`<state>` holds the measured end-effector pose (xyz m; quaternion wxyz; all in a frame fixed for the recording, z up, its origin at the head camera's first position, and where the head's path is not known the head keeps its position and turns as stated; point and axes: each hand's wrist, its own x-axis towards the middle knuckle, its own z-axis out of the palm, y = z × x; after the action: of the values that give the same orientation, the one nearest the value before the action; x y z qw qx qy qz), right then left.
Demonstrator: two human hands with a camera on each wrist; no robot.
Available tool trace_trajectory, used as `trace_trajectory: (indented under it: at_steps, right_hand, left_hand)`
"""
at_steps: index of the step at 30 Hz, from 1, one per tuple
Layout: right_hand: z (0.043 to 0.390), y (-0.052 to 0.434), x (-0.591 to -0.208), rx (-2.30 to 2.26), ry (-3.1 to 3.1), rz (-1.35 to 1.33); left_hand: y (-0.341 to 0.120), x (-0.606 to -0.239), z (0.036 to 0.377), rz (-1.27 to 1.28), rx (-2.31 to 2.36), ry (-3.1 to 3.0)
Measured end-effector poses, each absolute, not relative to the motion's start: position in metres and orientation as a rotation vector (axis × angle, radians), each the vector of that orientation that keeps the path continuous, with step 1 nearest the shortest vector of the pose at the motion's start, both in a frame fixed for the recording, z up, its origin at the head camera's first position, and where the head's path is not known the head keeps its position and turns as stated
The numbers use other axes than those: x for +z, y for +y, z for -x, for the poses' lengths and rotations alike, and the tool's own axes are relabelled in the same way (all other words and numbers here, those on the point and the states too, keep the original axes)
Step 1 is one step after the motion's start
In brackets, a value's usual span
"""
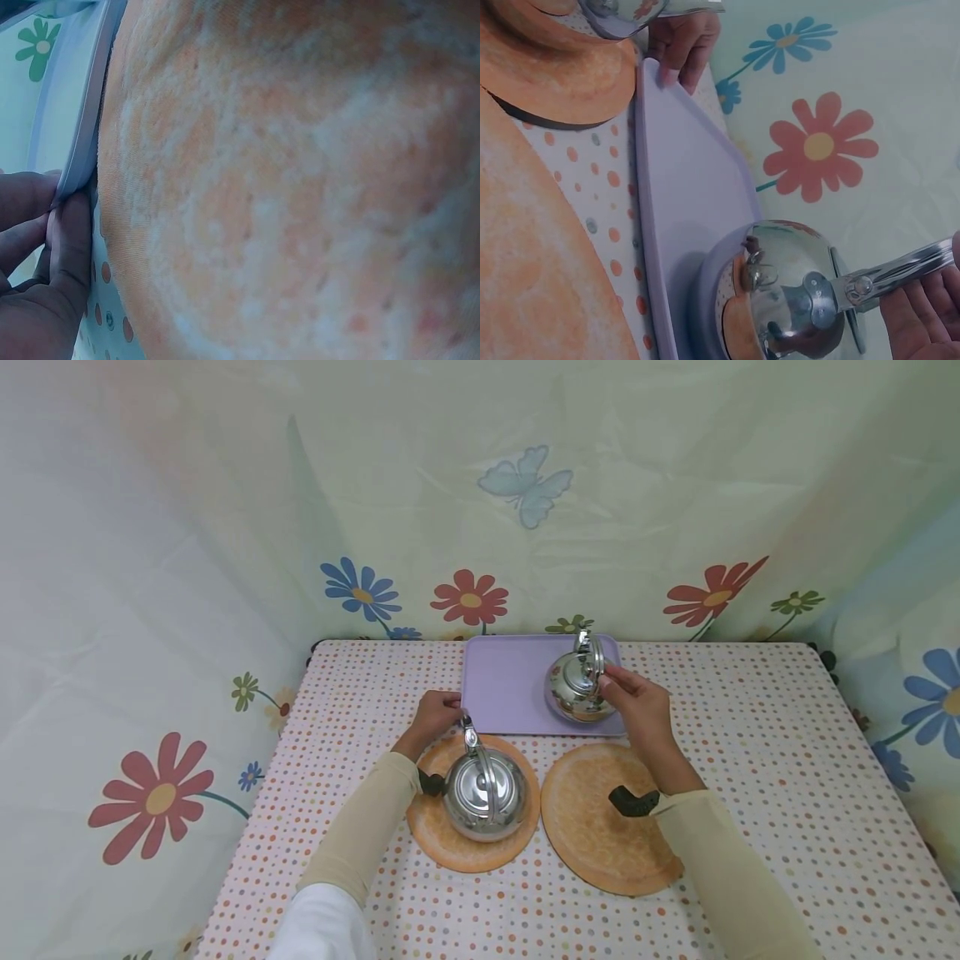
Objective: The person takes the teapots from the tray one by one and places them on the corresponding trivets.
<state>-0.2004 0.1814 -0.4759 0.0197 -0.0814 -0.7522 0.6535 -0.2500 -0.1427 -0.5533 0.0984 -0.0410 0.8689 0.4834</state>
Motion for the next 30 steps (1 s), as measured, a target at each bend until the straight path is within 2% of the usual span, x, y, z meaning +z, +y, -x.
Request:
trace_trajectory:
  at_steps: [14, 30]
  right_hand:
    - [0.210, 0.181, -0.476, 2.035, -2.403, 0.203]
    - [0.223, 0.198, -0.482, 2.210, -2.401, -0.207]
  left_hand:
    - [-0.142, -0.555, 0.251, 0.119, 1.416, 2.558]
    - [-0.145, -0.556, 0.251, 0.098, 1.447, 2.559]
